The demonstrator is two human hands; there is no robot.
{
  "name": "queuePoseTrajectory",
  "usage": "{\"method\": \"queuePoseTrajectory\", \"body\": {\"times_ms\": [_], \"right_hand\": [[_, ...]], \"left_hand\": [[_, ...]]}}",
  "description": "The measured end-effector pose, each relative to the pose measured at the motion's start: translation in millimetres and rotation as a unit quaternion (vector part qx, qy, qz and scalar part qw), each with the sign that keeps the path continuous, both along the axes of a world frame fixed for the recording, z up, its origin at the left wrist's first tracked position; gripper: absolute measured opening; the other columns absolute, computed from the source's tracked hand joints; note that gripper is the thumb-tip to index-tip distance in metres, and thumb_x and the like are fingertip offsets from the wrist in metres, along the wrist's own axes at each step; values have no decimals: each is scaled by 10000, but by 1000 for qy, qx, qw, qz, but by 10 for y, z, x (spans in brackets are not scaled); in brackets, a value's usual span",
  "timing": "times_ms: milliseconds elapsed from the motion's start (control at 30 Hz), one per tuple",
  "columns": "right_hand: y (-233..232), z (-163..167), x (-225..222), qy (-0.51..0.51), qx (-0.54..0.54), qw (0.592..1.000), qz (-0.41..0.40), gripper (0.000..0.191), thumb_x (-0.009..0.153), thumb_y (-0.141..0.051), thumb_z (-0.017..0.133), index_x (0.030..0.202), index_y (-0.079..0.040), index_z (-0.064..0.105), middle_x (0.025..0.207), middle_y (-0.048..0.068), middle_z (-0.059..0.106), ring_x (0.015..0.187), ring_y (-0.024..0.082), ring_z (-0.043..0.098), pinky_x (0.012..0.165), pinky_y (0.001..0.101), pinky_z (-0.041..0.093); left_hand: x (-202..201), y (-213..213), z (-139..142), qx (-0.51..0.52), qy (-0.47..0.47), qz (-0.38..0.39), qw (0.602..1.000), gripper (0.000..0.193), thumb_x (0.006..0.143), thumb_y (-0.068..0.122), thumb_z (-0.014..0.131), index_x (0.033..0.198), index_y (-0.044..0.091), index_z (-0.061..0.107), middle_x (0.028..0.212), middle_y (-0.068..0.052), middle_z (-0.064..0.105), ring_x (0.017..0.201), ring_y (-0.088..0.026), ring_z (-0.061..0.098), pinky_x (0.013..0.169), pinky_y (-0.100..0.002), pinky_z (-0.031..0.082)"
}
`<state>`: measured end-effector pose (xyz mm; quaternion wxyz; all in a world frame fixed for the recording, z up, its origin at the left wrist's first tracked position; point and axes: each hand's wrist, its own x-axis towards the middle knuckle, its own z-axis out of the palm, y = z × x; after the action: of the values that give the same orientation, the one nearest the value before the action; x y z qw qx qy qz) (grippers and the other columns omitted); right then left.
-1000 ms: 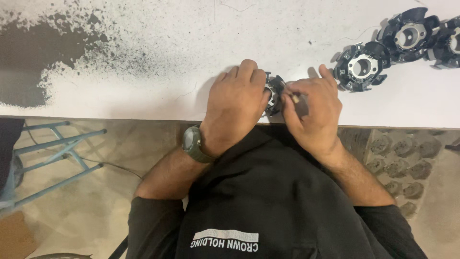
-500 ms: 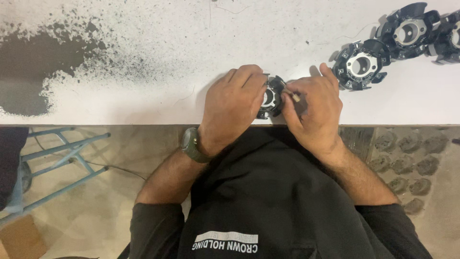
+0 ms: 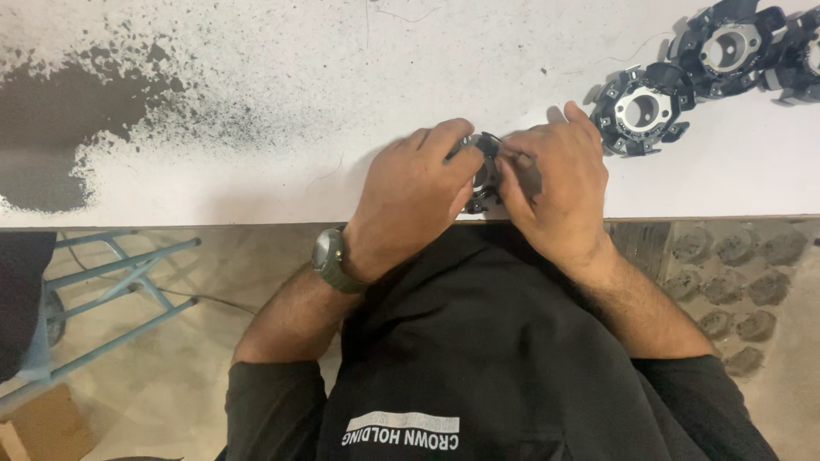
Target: The person sits at a white table fitting small beige pieces into black plastic housings, using a small blade to trim and press the pieces into place, then sets the finished housings aside and picks up the next one.
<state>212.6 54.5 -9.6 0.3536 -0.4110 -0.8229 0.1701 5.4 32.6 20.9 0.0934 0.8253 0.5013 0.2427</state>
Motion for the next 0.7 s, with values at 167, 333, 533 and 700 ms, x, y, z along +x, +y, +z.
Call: {"method": "queuePoseTrajectory", "body": {"times_ms": [167,333,533,700], "right_hand": [[-17,-22,25,47,38,998,31,296,924,29,773,1151,-67,609,1050,77,675,1081,285,672,1209,559,416],[-56,-64,21,48,44,996,68,310,870,36,790,1110,-66,624,1026,82,668,1102,284,678,1192,578,422],[-54,-88,8,35,42,997,61,308,862,53,810,1085,-65,633,1009,73,663,1089,282,681,1187,566,446],[-37,-113,37,46,43,995,75,328,845,49,813,1084,-66,620,999,79,664,1059,277,687,1175,575,454]], "left_hand": [[32,-12,-6,8,-66,67,996,202,914,79,752,1093,53,664,1092,-64,679,930,-272,700,774,-369,571],[42,-65,-10,-14,-100,83,991,148,924,80,740,1044,66,653,1037,-57,680,926,-273,699,763,-367,569],[39,-107,-54,-27,-109,84,990,192,904,61,724,1080,58,646,1090,-59,665,933,-285,684,763,-382,564],[30,-141,-119,-58,-103,68,991,217,892,49,703,1095,40,627,1218,-90,644,960,-264,691,754,-374,568]]}}
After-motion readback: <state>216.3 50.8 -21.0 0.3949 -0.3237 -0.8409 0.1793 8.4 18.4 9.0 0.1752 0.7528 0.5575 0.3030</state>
